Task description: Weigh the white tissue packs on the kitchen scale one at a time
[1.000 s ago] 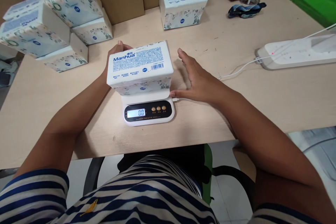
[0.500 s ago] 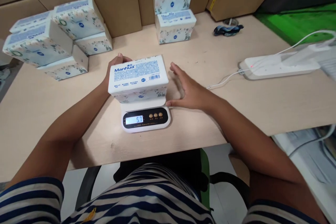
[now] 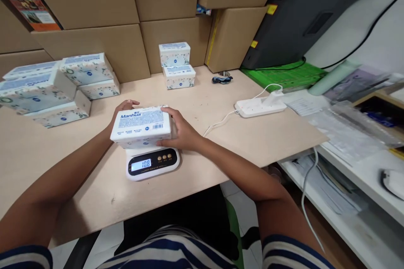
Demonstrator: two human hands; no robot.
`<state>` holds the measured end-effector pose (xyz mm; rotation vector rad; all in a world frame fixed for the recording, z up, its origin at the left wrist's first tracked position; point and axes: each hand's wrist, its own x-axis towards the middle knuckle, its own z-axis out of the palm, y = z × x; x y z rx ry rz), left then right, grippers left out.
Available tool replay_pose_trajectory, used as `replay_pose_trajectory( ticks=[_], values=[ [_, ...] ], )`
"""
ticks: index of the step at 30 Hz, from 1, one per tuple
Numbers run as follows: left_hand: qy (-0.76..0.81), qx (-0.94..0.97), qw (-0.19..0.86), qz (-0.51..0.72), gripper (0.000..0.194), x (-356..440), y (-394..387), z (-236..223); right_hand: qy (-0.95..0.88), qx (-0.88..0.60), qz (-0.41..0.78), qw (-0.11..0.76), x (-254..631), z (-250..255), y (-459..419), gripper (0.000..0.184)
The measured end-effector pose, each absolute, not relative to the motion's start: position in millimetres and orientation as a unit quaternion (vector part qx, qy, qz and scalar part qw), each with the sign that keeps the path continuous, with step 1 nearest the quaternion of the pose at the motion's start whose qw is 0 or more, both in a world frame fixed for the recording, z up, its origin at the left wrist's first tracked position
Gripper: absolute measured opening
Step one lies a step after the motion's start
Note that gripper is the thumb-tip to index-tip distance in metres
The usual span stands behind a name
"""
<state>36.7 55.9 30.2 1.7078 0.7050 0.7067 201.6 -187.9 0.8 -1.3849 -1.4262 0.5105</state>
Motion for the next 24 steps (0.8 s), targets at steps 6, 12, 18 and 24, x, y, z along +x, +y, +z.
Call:
replay_pose_trajectory(
  ticks=[6, 12, 18, 24],
  values=[
    [0.340, 0.703, 0.556, 0.284, 0.032, 33.2, 51.0, 38.5, -0.618, -0.608, 0.097, 0.490, 203.3, -7.0, -200.3, 0.115],
    [0.322, 0.720, 0.584, 0.193, 0.036, 37.9, 49.9, 50.9, -0.640, -0.595, 0.039, 0.485, 202.8, -15.7, -196.5, 0.114],
    [0.305, 0.719, 0.600, 0.173, 0.034, 34.5, 55.0, 52.8, -0.603, -0.605, 0.102, 0.510, 194.2, -5.6, -206.1, 0.111],
    [0.300, 0.719, 0.580, 0.239, 0.041, 37.7, 61.5, 34.1, -0.490, -0.650, 0.120, 0.569, 192.8, 3.3, -209.6, 0.110]
  ],
)
